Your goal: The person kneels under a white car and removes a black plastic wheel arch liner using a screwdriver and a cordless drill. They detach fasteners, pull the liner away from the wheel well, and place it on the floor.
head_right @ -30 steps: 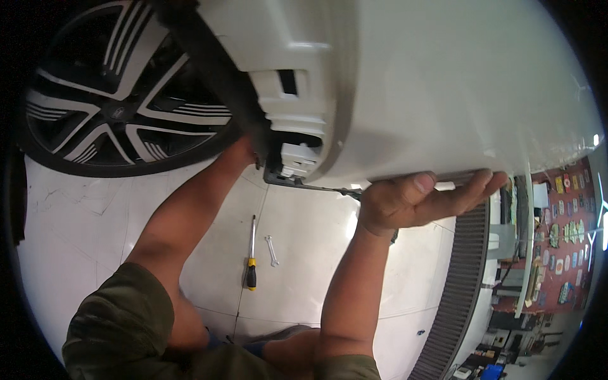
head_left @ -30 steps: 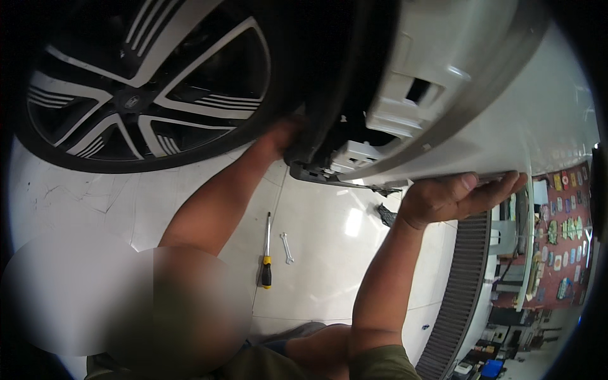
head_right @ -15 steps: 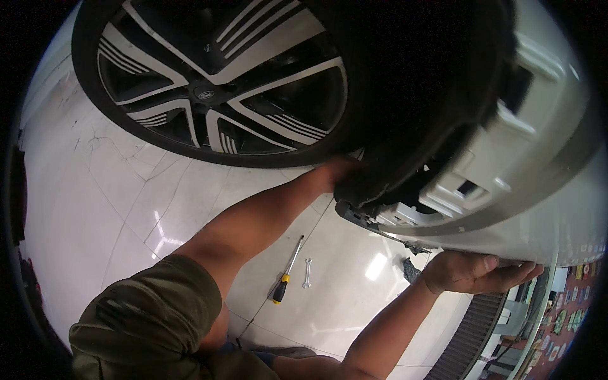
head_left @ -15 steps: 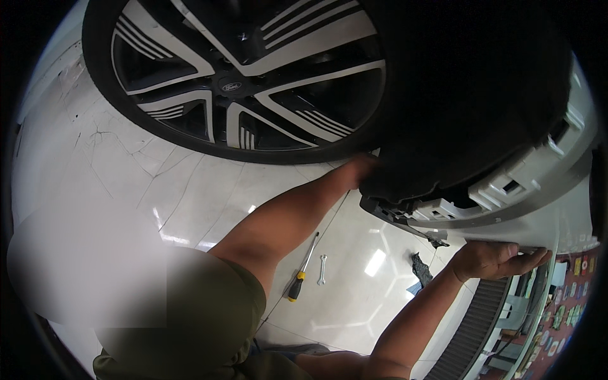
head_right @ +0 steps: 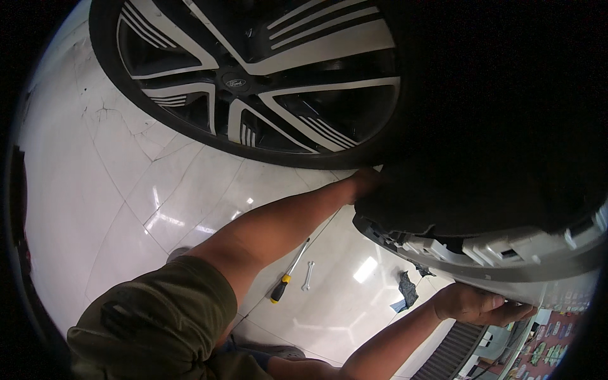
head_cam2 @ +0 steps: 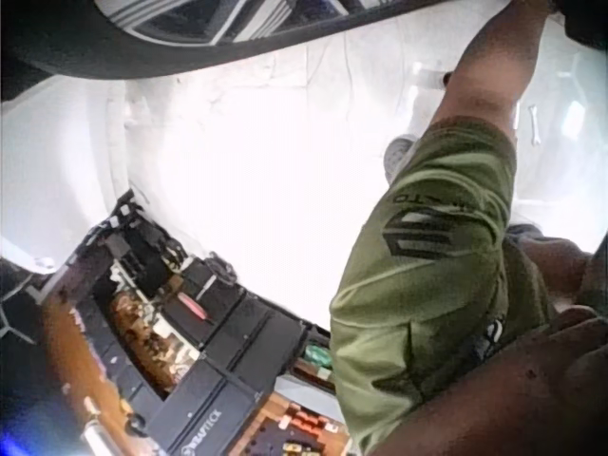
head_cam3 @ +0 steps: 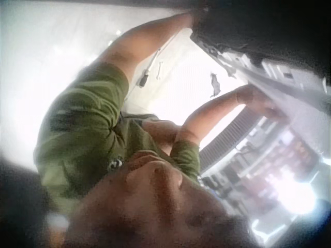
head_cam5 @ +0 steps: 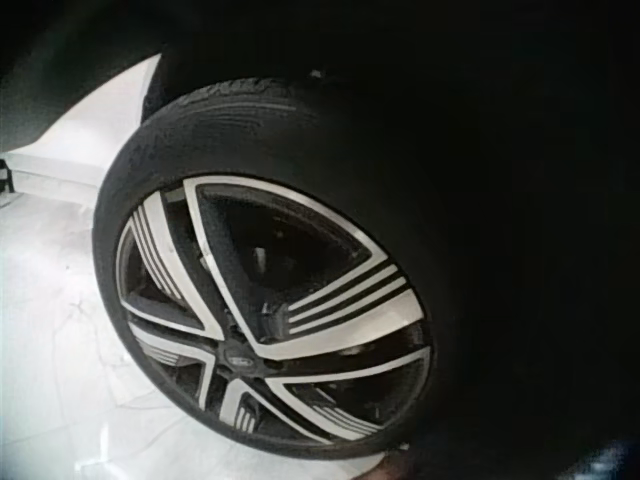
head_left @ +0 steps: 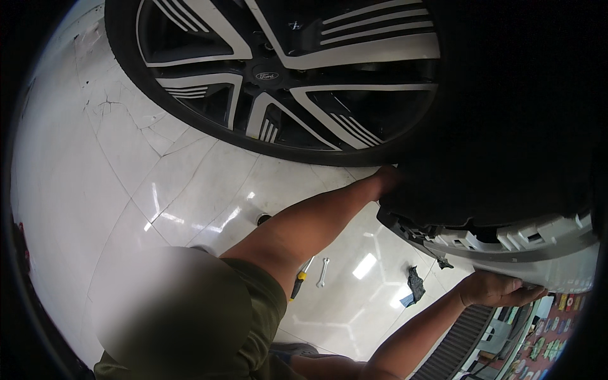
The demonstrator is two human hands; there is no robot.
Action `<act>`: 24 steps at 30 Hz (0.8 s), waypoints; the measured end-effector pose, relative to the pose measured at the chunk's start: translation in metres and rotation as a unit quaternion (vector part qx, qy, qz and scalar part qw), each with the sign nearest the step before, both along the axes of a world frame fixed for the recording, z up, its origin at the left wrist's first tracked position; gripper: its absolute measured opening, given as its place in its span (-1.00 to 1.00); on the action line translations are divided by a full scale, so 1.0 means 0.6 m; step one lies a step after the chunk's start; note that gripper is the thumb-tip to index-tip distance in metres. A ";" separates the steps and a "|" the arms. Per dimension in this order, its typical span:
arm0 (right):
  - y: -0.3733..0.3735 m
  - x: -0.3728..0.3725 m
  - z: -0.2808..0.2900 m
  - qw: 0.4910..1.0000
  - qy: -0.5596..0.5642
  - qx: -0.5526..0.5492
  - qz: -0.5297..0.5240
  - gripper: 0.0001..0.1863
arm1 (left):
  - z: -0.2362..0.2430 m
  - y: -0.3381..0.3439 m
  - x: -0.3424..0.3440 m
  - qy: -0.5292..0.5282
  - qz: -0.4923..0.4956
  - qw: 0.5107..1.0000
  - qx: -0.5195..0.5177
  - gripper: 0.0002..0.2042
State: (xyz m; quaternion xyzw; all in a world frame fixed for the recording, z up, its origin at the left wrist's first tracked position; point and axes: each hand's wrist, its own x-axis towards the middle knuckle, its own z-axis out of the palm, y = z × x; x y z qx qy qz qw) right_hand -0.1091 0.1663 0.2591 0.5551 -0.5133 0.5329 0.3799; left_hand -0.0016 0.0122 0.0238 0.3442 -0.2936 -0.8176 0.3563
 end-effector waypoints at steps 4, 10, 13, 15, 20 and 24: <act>-0.001 0.004 -0.003 1.000 -0.014 0.004 0.018 -0.24 | -0.004 0.003 0.006 -0.015 0.010 0.999 -0.050 -0.70; 0.011 -0.018 -0.002 0.997 0.058 0.036 -0.028 -0.23 | -0.019 -0.003 -0.006 -0.087 -0.019 0.977 -0.195 -0.73; 0.003 -0.018 -0.004 0.993 0.076 0.009 -0.088 -0.22 | -0.045 -0.021 -0.026 -0.174 -0.046 0.953 -0.243 -0.70; 0.000 -0.009 0.000 0.998 0.036 -0.012 -0.051 -0.21 | -0.055 -0.023 -0.029 -0.040 -0.072 0.989 -0.125 -0.61; -0.002 -0.018 0.002 0.997 0.062 -0.017 -0.044 -0.26 | -0.050 -0.016 -0.028 0.071 -0.055 0.994 -0.061 -0.69; -0.005 -0.007 -0.027 1.000 0.014 -0.010 0.004 -0.36 | -0.085 -0.027 -0.008 0.203 -0.025 0.979 -0.007 -0.73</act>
